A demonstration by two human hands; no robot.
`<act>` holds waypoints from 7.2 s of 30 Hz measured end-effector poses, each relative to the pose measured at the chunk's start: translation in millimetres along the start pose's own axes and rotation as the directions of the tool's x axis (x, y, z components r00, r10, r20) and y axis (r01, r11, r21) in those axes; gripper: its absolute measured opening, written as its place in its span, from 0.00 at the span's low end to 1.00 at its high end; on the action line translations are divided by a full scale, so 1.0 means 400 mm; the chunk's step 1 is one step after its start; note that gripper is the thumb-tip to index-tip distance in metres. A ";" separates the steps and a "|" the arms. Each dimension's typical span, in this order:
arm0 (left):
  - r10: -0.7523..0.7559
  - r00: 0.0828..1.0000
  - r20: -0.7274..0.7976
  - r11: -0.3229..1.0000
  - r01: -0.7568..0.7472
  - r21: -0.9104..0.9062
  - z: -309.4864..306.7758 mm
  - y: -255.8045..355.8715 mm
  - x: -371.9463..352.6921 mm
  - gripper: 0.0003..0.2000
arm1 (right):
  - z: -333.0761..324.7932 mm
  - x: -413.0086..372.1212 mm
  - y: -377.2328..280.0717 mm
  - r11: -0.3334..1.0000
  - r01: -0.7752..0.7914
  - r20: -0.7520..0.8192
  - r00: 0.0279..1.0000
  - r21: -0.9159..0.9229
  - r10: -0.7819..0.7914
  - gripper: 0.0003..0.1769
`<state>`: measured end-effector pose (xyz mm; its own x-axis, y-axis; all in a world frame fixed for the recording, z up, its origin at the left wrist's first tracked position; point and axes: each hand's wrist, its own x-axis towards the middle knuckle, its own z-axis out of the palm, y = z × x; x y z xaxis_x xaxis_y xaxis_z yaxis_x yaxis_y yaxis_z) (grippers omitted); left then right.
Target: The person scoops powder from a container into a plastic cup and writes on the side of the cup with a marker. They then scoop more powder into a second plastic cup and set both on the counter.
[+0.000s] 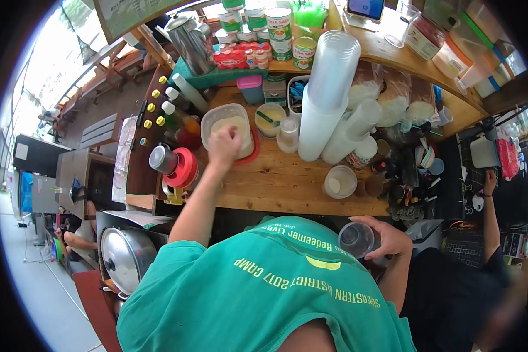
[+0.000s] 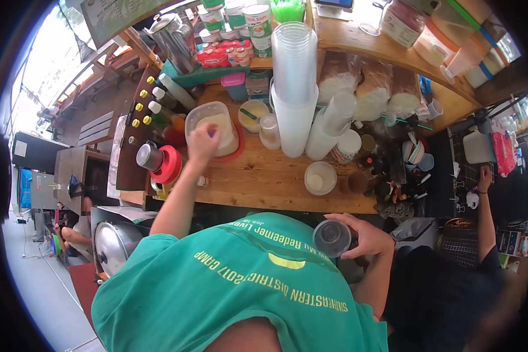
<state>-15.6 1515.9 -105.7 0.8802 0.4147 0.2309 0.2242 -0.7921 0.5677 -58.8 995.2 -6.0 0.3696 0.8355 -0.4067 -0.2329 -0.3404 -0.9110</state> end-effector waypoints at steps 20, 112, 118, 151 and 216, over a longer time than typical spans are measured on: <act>0.075 0.865 0.497 0.752 -0.377 0.541 -0.046 -0.085 0.170 0.06 | 0.117 0.307 0.014 0.987 0.117 -0.067 0.992 0.111 -0.110 0.59; 0.146 0.841 0.520 0.985 -0.077 -0.152 -0.102 0.153 -0.182 0.48 | 0.227 0.785 0.081 0.889 0.399 -0.389 0.800 -0.224 -0.457 0.56; 0.065 0.907 0.417 0.994 -0.019 -0.112 -0.146 0.204 -0.162 0.44 | 0.220 0.739 0.096 0.949 0.218 -0.466 0.831 -0.230 -0.304 0.58; -0.026 0.910 0.414 0.765 -0.249 0.594 -0.030 -0.134 0.157 0.08 | 0.239 0.687 0.168 0.995 0.081 -0.692 0.715 -0.057 -0.098 0.55; -0.190 0.842 0.506 0.818 0.420 -0.393 -0.205 -0.156 0.117 0.10 | 0.193 0.944 -0.195 0.877 0.038 -0.594 0.722 -0.478 -0.355 0.58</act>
<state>-22.7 1621.5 -65.4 0.9098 0.2727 -0.3129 0.3891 -0.2980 0.8717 29.6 1370.3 -83.0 0.8837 0.4679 -0.0112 0.2399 -0.4734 -0.8475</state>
